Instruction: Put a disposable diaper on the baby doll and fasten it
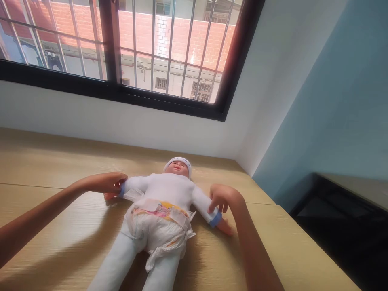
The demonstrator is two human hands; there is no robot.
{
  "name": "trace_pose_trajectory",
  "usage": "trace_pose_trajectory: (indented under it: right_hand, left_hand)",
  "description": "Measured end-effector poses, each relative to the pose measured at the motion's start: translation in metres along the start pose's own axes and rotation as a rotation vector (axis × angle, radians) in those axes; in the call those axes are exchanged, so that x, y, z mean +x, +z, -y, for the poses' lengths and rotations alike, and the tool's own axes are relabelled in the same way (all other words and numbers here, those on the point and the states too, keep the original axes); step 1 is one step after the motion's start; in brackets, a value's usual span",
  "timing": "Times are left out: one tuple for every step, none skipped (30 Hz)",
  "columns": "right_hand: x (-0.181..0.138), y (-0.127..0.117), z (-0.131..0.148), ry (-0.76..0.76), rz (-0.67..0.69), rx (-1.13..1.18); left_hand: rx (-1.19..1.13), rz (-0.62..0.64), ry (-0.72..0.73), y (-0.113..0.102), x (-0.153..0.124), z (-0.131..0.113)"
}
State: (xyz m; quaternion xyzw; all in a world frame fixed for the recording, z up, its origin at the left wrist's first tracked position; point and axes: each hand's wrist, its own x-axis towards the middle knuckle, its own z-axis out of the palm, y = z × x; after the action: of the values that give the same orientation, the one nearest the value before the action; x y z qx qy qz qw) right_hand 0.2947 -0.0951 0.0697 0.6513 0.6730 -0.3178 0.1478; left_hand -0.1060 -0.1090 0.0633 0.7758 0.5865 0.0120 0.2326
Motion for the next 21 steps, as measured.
trace_pose_trajectory:
  right_hand:
    - [0.0, 0.0, 0.001, -0.006, -0.005, -0.007]
    - [-0.001, 0.0, 0.002, -0.01, -0.011, -0.016]
    - [-0.001, 0.001, 0.004, -0.016, -0.019, -0.027]
    - [-0.001, 0.001, 0.005, -0.021, -0.029, -0.041]
    - [-0.002, 0.001, 0.007, -0.026, -0.04, -0.056]
    - [-0.002, 0.002, 0.009, -0.031, -0.052, -0.071]
    - [-0.003, 0.002, 0.01, -0.036, -0.063, -0.085]
    - [-0.004, 0.002, 0.012, -0.041, -0.073, -0.097]
    - [-0.004, 0.002, 0.014, -0.046, -0.081, -0.107]
    - [-0.005, 0.003, 0.015, -0.05, -0.087, -0.113]
    - [-0.006, 0.003, 0.017, -0.054, -0.091, -0.118]
    - [-0.006, 0.004, 0.018, -0.058, -0.094, -0.122]
    - [-0.007, 0.004, 0.019, -0.061, -0.096, -0.125]
    - [-0.007, 0.005, 0.019, -0.062, -0.096, -0.129]
    - [-0.006, 0.006, 0.02, -0.063, -0.095, -0.133]
    - [-0.006, 0.006, 0.02, -0.064, -0.094, -0.137]
    - [-0.005, 0.007, 0.02, -0.064, -0.093, -0.141]
    - [-0.004, 0.007, 0.02, -0.064, -0.092, -0.146]
    - [-0.004, 0.007, 0.02, -0.062, -0.092, -0.15]
    - [-0.003, 0.008, 0.02, -0.059, -0.092, -0.155]
    - [-0.002, 0.008, 0.02, -0.055, -0.093, -0.159]
  left_hand:
    - [-0.021, -0.006, -0.003, 0.0, 0.0, -0.001]
    - [-0.046, -0.009, -0.008, 0.0, -0.001, -0.002]
    - [-0.071, -0.007, -0.014, 0.0, -0.002, -0.004]
    - [-0.096, -0.004, -0.02, 0.001, -0.003, -0.005]
    - [-0.119, 0.001, -0.024, 0.001, -0.004, -0.006]
    - [-0.141, 0.006, -0.026, 0.001, -0.005, -0.008]
    - [-0.161, 0.01, -0.025, 0.002, -0.006, -0.009]
    - [-0.18, 0.013, -0.022, 0.002, -0.006, -0.01]
    - [-0.198, 0.014, -0.018, 0.002, -0.007, -0.011]
    - [-0.214, 0.014, -0.014, 0.003, -0.007, -0.012]
    - [-0.229, 0.013, -0.01, 0.003, -0.007, -0.012]
    - [-0.243, 0.012, -0.006, 0.002, -0.007, -0.013]
    - [-0.256, 0.01, -0.002, 0.002, -0.007, -0.013]
    - [-0.268, 0.009, 0.0, 0.002, -0.007, -0.014]
    - [-0.279, 0.007, 0.0, 0.002, -0.008, -0.015]
    - [-0.29, 0.004, -0.001, 0.001, -0.008, -0.016]
    - [-0.3, 0.0, -0.003, 0.001, -0.009, -0.017]
    - [-0.31, -0.005, -0.004, 0.001, -0.01, -0.018]
    - [-0.322, -0.013, -0.001, 0.001, -0.01, -0.019]
    - [-0.335, -0.021, 0.005, 0.001, -0.011, -0.019]
    - [-0.348, -0.026, 0.015, 0.001, -0.011, -0.02]
